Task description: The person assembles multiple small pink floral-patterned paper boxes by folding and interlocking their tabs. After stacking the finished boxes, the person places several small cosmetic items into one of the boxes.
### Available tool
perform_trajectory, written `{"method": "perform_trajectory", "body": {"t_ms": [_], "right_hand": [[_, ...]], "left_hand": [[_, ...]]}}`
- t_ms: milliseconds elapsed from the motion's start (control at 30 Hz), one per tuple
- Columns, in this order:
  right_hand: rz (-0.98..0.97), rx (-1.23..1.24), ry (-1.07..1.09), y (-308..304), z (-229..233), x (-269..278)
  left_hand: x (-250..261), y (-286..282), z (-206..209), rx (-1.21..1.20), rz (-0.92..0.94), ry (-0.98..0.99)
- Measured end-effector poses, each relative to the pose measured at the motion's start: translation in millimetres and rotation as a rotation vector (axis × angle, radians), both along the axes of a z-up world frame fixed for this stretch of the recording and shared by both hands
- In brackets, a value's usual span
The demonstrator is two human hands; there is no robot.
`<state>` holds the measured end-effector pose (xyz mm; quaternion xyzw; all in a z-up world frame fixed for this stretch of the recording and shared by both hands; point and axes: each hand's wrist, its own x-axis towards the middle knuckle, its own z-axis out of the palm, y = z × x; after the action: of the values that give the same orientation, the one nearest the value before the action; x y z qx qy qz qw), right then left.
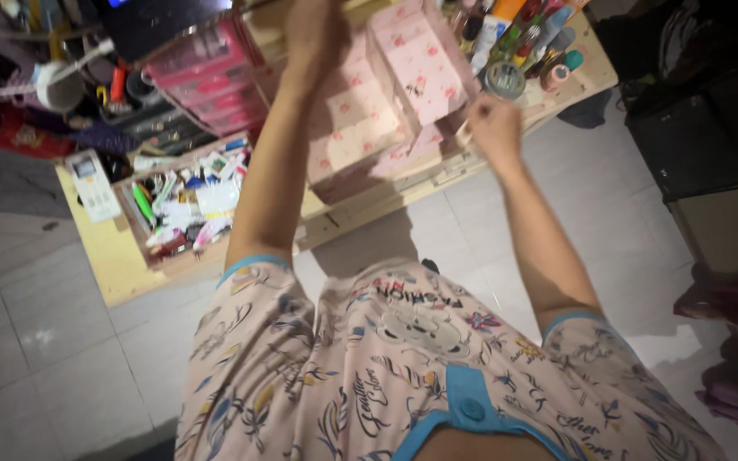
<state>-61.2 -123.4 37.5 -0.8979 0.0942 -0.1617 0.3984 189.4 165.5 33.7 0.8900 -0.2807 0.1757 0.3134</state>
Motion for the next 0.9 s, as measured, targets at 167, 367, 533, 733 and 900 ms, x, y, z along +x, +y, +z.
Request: {"method": "perform_trajectory", "body": {"t_ms": [167,367,533,733,900], "right_hand": [[-0.024,-0.244,-0.173,-13,35,46],[0.182,-0.385,0.046,-17,27,97],[0.144,-0.452,-0.043,-27,12,101],[0.188,-0.449,-0.155,-57,28,159],[0.228,-0.354,-0.29,-79,25,232]], "left_hand": [[-125,94,29,-0.119,0.397,-0.202],[-195,101,7,-0.067,0.481,0.342],[-192,85,-24,-0.021,0.519,0.364],[-144,60,-4,0.003,0.588,0.277],[-78,36,2,0.063,0.683,0.215]]}}
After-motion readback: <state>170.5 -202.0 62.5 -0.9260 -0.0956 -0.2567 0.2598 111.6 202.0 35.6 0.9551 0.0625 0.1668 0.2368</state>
